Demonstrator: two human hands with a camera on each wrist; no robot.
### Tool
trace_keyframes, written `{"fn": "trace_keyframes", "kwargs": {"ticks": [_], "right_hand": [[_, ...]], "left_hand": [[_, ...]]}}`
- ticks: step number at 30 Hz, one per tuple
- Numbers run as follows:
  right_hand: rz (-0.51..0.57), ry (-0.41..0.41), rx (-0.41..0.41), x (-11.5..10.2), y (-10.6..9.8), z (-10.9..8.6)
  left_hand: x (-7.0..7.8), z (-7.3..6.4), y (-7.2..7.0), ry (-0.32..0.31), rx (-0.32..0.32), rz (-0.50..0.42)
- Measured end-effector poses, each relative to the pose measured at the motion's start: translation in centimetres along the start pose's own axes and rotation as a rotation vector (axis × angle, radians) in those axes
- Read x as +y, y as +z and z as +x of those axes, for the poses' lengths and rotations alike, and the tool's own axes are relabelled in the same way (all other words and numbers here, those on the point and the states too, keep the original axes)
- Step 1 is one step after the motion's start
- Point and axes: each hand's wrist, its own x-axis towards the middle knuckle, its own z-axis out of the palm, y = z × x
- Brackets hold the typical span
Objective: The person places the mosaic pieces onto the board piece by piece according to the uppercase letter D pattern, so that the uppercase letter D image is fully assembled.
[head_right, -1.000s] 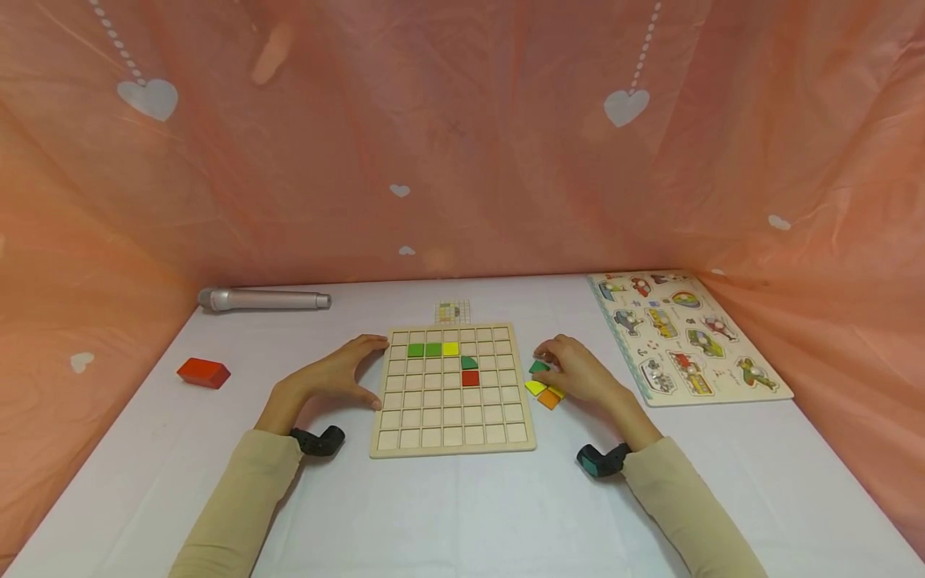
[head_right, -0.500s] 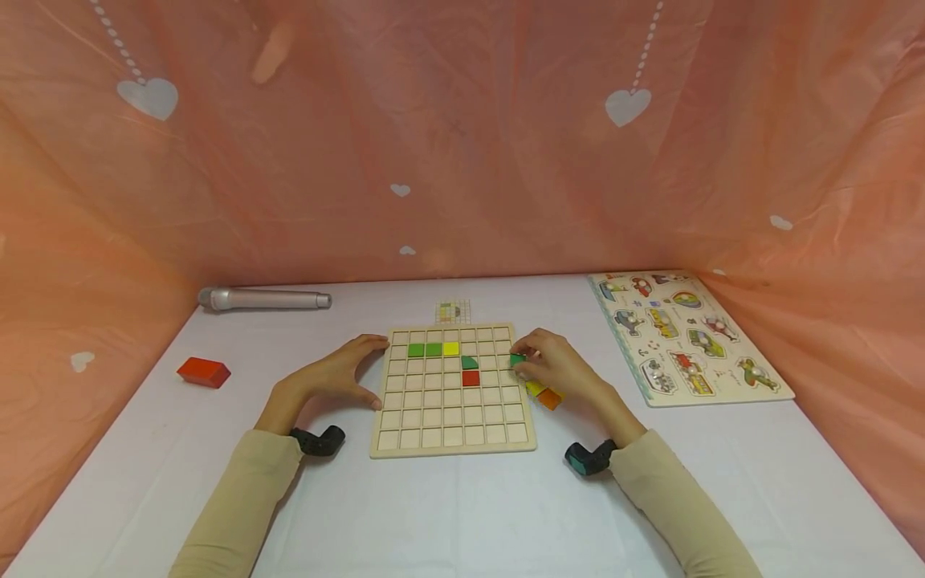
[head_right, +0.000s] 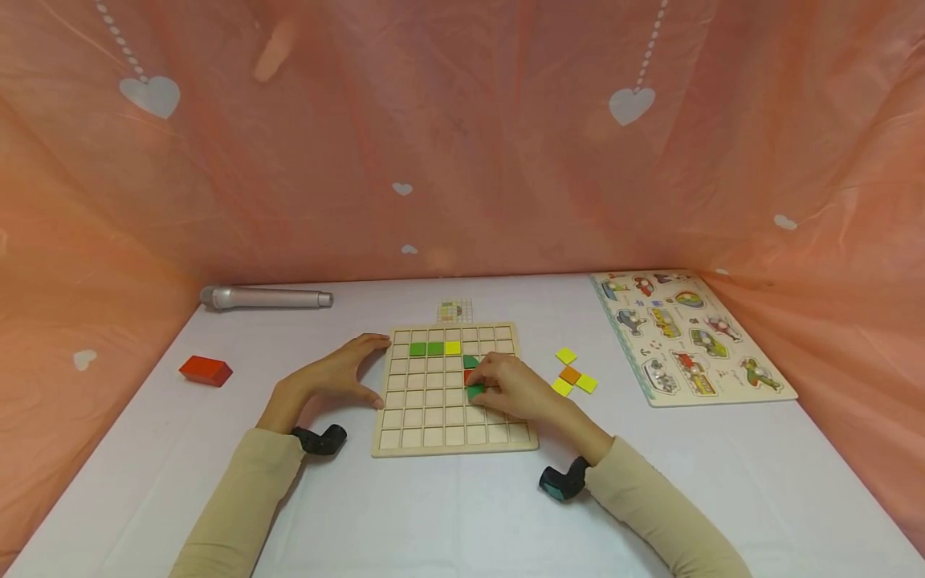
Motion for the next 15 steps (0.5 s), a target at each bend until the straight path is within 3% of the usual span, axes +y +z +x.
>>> {"fn": "trace_keyframes", "kwargs": {"ticks": [15], "right_hand": [[-0.037,-0.007,0.043,0.11,0.38,-0.05]], "left_hand": [[-0.01,-0.03,-0.05,0.010,0.003,0.009]]}}
